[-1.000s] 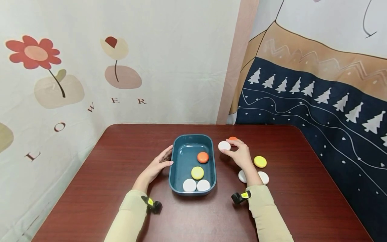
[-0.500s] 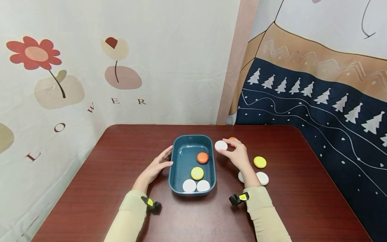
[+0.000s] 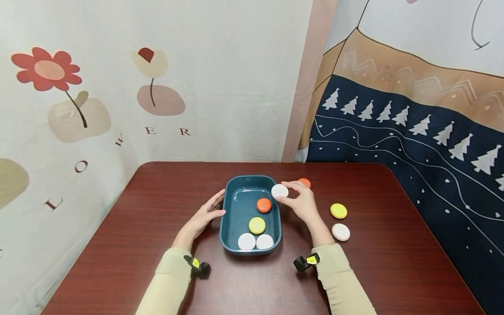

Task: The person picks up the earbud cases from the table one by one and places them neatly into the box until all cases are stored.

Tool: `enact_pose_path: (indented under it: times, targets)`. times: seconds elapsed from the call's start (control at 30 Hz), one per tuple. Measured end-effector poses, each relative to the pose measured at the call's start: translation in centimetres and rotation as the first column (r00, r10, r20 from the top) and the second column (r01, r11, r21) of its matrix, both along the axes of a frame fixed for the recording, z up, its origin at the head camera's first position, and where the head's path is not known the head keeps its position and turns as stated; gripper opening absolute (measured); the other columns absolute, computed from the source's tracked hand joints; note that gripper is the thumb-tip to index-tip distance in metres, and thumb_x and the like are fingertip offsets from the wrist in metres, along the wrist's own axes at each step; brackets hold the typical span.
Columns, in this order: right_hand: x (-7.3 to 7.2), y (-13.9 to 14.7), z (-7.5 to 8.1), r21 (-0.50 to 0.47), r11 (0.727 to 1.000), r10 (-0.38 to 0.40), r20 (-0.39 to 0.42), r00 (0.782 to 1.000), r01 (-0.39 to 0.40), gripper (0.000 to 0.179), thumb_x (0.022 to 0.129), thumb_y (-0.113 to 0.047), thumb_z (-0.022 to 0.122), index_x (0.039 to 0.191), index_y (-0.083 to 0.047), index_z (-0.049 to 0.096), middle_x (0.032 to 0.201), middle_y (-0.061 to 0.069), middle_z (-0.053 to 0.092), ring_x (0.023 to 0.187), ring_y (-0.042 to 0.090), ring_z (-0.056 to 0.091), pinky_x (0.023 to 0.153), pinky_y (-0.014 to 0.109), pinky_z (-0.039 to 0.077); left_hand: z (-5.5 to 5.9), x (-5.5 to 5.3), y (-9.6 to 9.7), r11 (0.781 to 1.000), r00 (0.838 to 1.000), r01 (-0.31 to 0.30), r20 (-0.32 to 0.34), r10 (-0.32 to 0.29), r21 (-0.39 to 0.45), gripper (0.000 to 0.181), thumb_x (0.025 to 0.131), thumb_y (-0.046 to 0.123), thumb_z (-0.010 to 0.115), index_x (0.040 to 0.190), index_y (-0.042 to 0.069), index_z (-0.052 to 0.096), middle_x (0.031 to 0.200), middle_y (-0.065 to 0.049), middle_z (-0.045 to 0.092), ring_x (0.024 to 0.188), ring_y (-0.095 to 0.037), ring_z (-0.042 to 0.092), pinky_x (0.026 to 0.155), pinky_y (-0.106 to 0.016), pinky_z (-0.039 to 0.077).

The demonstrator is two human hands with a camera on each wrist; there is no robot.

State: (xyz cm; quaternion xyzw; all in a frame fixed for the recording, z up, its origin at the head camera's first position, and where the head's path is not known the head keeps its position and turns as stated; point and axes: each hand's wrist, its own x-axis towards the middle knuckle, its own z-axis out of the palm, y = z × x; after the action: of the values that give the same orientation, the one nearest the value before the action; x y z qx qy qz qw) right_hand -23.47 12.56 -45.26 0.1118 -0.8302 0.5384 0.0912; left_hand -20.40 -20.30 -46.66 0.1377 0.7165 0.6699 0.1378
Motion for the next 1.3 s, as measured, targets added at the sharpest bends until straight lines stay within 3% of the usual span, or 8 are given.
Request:
enact_pose_path:
  times: [0.47,0.93,1.3]
  targets:
    - [0.3,-1.4,0.3,0.006,0.999,0.039,0.003,0.999,-0.039,0.051,0.075,-0.027,0.084,0.120,-0.011,0.069,0.115,0.001,0.062,0.110,0.019,0.052,0.096,0.048,0.040,0.0,0.0,0.0,1.000,1.000,-0.001,0.005,0.001,-0.002,0.069,0.093,-0.002,0.054,0.153,0.006,0.021,0.154,-0.022,0.019,0.141,-0.038,0.015,0.111,-0.055,0.011]
    - [0.3,-3.2,0.3,-0.049,0.984,0.169,-0.018,0.985,-0.170,0.047,0.075,-0.017,0.084,0.118,-0.007,0.069,0.112,0.005,0.062,0.108,0.022,0.052,0.095,0.049,0.042,0.1,-0.2,-0.3,1.000,1.000,0.003,0.011,-0.003,-0.008,0.068,0.094,0.000,0.054,0.153,0.007,0.021,0.154,-0.021,0.021,0.140,-0.039,0.017,0.110,-0.054,0.014]
    - [0.1,-4.1,-0.4,-0.025,0.978,0.205,-0.015,0.979,-0.205,0.045,0.074,-0.015,0.084,0.115,-0.006,0.071,0.111,0.004,0.063,0.106,0.021,0.053,0.093,0.050,0.044,0.0,-0.2,-0.1,1.000,1.000,-0.002,0.012,0.002,-0.014,0.069,0.094,0.000,0.055,0.153,0.007,0.021,0.154,-0.021,0.020,0.140,-0.039,0.017,0.111,-0.055,0.013]
